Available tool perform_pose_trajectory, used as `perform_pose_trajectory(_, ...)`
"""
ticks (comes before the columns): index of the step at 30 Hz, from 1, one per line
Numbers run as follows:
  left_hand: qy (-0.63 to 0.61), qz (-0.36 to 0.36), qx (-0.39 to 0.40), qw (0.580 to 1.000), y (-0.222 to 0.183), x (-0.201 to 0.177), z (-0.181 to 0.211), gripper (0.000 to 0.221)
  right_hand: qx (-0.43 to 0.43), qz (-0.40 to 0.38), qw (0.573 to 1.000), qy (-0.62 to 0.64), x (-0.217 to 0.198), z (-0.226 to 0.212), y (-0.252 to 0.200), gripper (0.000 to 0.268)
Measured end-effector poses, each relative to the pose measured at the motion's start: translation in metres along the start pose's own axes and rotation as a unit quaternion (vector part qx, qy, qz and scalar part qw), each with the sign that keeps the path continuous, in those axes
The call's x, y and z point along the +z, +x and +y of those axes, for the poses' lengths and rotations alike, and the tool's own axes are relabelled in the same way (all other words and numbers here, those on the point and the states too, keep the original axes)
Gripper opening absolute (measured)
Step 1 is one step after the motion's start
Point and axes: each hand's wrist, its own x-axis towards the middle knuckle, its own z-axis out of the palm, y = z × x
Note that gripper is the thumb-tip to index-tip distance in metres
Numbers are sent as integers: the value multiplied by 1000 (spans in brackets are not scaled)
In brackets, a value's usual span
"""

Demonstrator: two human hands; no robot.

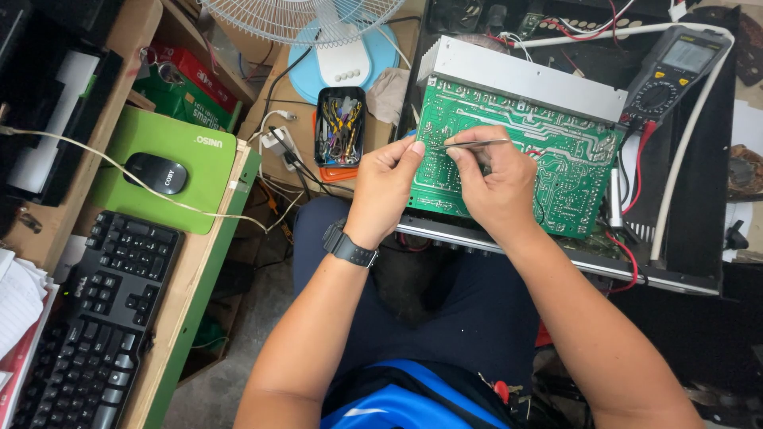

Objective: Soldering and inspecting components on a printed circuit board during an electronics repair task.

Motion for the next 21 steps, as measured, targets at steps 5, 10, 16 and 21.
perform_pose_trajectory(5, 4, 2, 0, 1000, 1, -2, -4, 35, -3, -4, 1000, 2, 0, 0, 0, 7)
perform_pose_trajectory(10, 15, -1, 2, 1000, 1, -5, -9, 36, -11, -6, 1000, -13, 0, -2, 1, 5)
perform_pose_trajectory(16, 20, -2, 3, 1000, 2, -4, -9, 35, -17, -8, 999, -26, 1, 0, 1, 3)
perform_pose_trajectory(21, 11, -3, 1, 1000, 0, -3, -5, 34, -54, -14, 995, -85, 1, 2, 0, 2)
